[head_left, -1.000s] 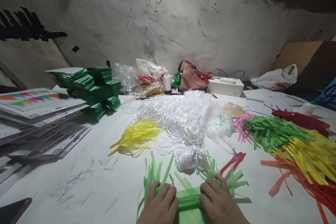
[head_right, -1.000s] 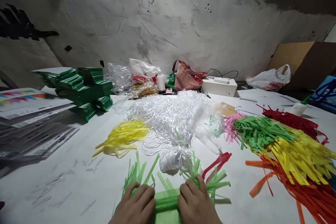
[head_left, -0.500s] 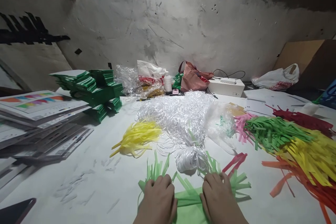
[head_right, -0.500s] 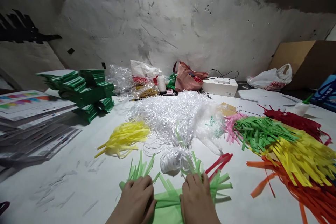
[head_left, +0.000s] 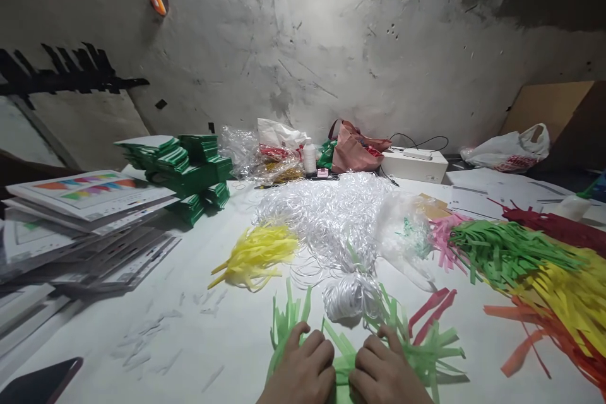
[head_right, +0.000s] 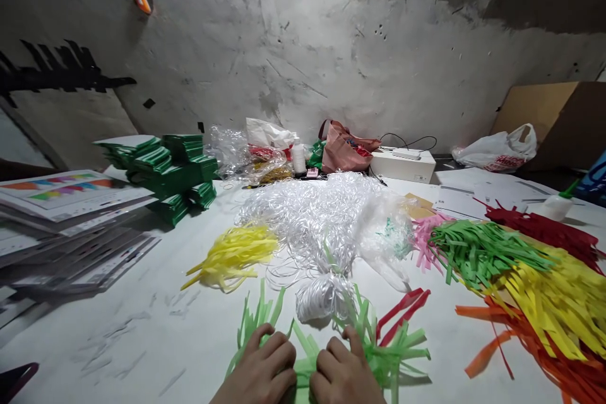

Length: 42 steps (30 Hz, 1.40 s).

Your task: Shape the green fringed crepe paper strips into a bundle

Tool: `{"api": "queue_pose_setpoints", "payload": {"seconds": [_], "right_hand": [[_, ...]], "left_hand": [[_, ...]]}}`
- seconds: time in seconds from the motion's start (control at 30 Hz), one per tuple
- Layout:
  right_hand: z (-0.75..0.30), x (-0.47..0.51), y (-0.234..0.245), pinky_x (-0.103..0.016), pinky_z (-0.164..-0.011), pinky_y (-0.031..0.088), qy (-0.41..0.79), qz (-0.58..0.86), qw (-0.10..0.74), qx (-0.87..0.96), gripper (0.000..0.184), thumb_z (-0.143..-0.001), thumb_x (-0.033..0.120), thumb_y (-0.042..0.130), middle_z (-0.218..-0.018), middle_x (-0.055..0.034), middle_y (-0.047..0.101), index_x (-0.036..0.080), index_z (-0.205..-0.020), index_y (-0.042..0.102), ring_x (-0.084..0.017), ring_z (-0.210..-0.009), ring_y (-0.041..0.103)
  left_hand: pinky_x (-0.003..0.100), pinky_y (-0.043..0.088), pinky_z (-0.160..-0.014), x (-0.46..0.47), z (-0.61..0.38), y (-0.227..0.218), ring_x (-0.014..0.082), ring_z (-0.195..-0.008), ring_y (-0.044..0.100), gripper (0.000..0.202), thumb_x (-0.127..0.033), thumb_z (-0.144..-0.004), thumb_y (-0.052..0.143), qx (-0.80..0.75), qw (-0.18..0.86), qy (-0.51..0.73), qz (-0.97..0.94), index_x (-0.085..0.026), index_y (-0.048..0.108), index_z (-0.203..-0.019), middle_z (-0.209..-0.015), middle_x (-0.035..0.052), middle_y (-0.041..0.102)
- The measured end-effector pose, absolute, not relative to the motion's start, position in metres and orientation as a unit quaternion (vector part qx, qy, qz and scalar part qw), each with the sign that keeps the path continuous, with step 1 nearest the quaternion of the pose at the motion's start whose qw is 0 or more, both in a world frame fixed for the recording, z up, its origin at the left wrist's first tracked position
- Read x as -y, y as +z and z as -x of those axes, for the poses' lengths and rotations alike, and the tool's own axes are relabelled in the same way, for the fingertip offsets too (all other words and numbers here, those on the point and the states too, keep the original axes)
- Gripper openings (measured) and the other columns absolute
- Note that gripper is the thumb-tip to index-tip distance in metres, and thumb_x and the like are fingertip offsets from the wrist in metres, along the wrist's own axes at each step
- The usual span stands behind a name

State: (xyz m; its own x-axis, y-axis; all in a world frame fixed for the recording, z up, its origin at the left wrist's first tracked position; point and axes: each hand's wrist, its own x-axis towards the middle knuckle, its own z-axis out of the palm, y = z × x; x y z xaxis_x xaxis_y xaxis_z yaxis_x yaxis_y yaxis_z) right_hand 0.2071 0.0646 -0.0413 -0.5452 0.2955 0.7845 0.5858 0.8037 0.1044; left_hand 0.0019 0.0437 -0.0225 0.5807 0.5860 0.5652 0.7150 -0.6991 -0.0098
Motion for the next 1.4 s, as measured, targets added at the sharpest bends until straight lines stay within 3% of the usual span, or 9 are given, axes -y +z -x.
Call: {"api": "queue_pose_setpoints", "payload": {"seconds": [0.1,0.23,0.37,0.57,0.8,1.0,1.17,1.27,1.4], "right_hand": [[-0.205,-0.065,-0.039,-0.039,-0.088,0.031,-0.188,0.256,0.398,0.861,0.033,-0.096,0.005,0.046,-0.065,0.0022,0.047,0.02,-0.065,0.048,-0.017,-0.065,0.043],[-0.203,-0.064,-0.036,-0.037,-0.086,0.032,-0.18,0.261,0.416,0.852,0.039,-0.1,0.004,0.035,-0.064,0.0021,0.047,0.019,-0.065,0.047,-0.016,-0.063,0.042],[-0.202,-0.064,-0.037,-0.038,-0.087,0.031,-0.191,0.26,0.411,0.852,0.04,-0.1,0.004,0.034,-0.065,0.0017,0.047,0.019,-0.066,0.047,-0.017,-0.064,0.043],[-0.215,-0.063,-0.041,-0.039,-0.09,0.031,-0.174,0.277,0.372,0.869,0.027,-0.092,0.004,0.046,-0.07,0.0016,0.05,0.02,-0.071,0.048,-0.018,-0.068,0.046],[-0.229,-0.062,-0.057,-0.039,-0.088,0.028,-0.064,0.317,0.437,0.839,0.024,-0.095,0.007,0.045,-0.074,0.0022,0.053,0.021,-0.075,0.049,-0.018,-0.071,0.047],[-0.228,-0.054,-0.048,-0.04,-0.09,0.027,-0.007,0.384,0.389,0.837,0.019,-0.078,0.01,0.066,-0.079,0.0028,0.056,0.023,-0.077,0.052,-0.021,-0.079,0.049],[-0.227,-0.056,-0.046,-0.041,-0.09,0.027,0.008,0.388,0.43,0.815,0.02,-0.074,0.012,0.068,-0.076,0.003,0.055,0.023,-0.074,0.051,-0.021,-0.076,0.048],[-0.226,-0.061,-0.046,-0.038,-0.084,0.028,0.009,0.35,0.449,0.822,0.016,-0.083,0.01,0.061,-0.077,0.0033,0.055,0.022,-0.076,0.053,-0.019,-0.072,0.048],[-0.224,-0.061,-0.039,-0.04,-0.091,0.03,-0.106,0.28,0.415,0.859,0.024,-0.092,0.005,0.05,-0.076,0.0021,0.055,0.02,-0.074,0.052,-0.017,-0.073,0.049]], "left_hand": [[0.035,0.03,-0.088,-0.044,-0.002,-0.024,0.0153,-0.076,0.05,0.023,-0.013,-0.079,0.075,0.393,0.101,-0.276,0.872,-0.022,0.055,-0.073,-0.078,-0.0057,0.061],[0.032,0.031,-0.083,-0.042,-0.003,-0.023,0.0153,-0.083,0.054,0.027,-0.023,-0.072,0.083,0.413,0.06,-0.274,0.866,-0.023,0.058,-0.082,-0.087,-0.0062,0.064],[0.033,0.031,-0.086,-0.041,-0.004,-0.027,0.0136,-0.079,0.054,0.019,-0.015,-0.079,0.075,0.41,0.052,-0.285,0.865,-0.023,0.058,-0.079,-0.084,-0.0069,0.065],[0.035,0.033,-0.086,-0.03,0.003,-0.022,0.0167,-0.089,0.058,0.025,-0.001,-0.075,0.066,0.479,-0.027,-0.247,0.842,-0.025,0.065,-0.084,-0.091,-0.004,0.066],[0.039,0.032,-0.082,-0.027,0.001,-0.021,0.0201,-0.087,0.057,0.015,-0.012,-0.085,0.058,0.518,-0.049,-0.205,0.829,-0.024,0.065,-0.081,-0.093,-0.0007,0.068],[0.04,0.031,-0.079,-0.035,-0.006,-0.037,0.023,-0.085,0.057,0.013,-0.019,-0.086,0.055,0.559,-0.049,-0.213,0.8,-0.023,0.063,-0.076,-0.088,0.0007,0.065],[0.04,0.031,-0.079,-0.038,-0.01,-0.032,0.0207,-0.076,0.054,0.01,-0.015,-0.075,0.068,0.525,0.092,-0.217,0.818,-0.022,0.061,-0.075,-0.082,-0.0001,0.064],[0.041,0.03,-0.092,-0.038,-0.013,-0.025,0.0189,-0.08,0.053,0.016,-0.019,-0.079,0.076,0.444,0.162,-0.214,0.855,-0.023,0.061,-0.074,-0.083,-0.0026,0.065],[0.047,0.023,-0.106,-0.039,-0.02,-0.021,0.0193,-0.079,0.048,0.026,-0.023,-0.082,0.076,0.376,0.222,-0.214,0.874,-0.023,0.057,-0.064,-0.073,-0.0043,0.061]]}}
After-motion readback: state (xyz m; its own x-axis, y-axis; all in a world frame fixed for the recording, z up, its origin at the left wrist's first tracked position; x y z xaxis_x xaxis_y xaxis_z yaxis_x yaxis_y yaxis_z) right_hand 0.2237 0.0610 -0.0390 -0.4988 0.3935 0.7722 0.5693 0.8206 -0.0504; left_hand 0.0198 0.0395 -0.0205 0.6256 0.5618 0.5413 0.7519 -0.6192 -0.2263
